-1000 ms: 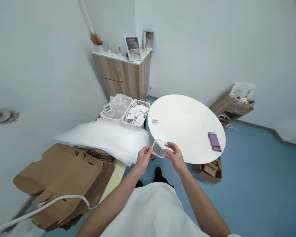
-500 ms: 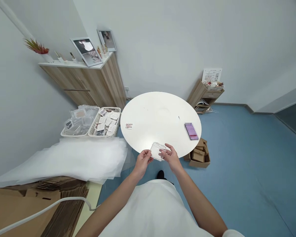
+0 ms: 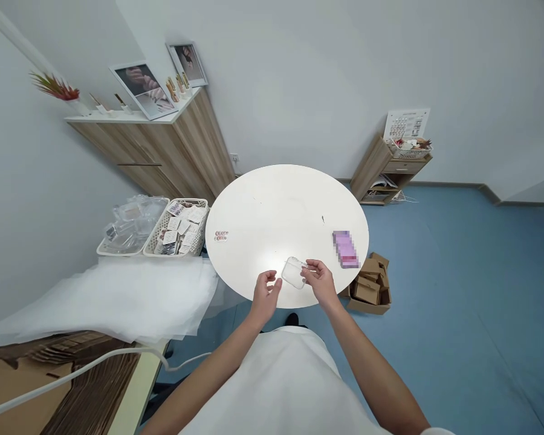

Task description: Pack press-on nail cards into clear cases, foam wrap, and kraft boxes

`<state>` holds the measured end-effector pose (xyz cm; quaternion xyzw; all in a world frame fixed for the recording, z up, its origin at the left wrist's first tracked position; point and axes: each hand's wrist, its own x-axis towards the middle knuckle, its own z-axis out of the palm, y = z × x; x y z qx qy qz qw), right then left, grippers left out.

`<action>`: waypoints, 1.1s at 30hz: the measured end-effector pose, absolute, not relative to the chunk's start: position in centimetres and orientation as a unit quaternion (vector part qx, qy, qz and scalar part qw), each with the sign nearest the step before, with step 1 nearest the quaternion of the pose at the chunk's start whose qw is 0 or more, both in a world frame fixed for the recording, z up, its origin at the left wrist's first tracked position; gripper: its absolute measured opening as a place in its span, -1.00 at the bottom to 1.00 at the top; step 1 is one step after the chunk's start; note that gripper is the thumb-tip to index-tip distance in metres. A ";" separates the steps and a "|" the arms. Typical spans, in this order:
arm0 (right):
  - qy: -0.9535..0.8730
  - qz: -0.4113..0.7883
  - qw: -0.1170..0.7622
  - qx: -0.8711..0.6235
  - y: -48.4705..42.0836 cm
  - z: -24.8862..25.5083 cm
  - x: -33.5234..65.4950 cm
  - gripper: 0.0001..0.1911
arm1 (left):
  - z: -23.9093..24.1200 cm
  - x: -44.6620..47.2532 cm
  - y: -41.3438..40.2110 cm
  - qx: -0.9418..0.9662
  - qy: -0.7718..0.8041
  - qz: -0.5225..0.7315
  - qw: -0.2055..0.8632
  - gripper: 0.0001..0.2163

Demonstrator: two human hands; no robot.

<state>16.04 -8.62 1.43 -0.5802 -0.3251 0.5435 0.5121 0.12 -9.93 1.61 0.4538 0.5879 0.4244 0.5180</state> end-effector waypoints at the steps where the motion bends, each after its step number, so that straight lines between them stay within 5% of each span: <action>1: -0.332 0.531 0.514 -0.586 -8.5 1.3 16.2 -0.57 | 1.9 0.6 -9.9 0.491 0.572 0.419 0.506 -0.72; 22: -0.394 0.448 0.501 -0.627 -7.8 2.5 13.8 -0.61 | 1.7 -2.2 -4.7 0.369 0.451 0.351 0.733 -0.60; 33: -0.322 0.510 0.513 -0.611 -6.5 1.9 10.7 -0.57 | 1.1 -4.9 -3.4 0.387 0.408 0.270 0.782 -0.60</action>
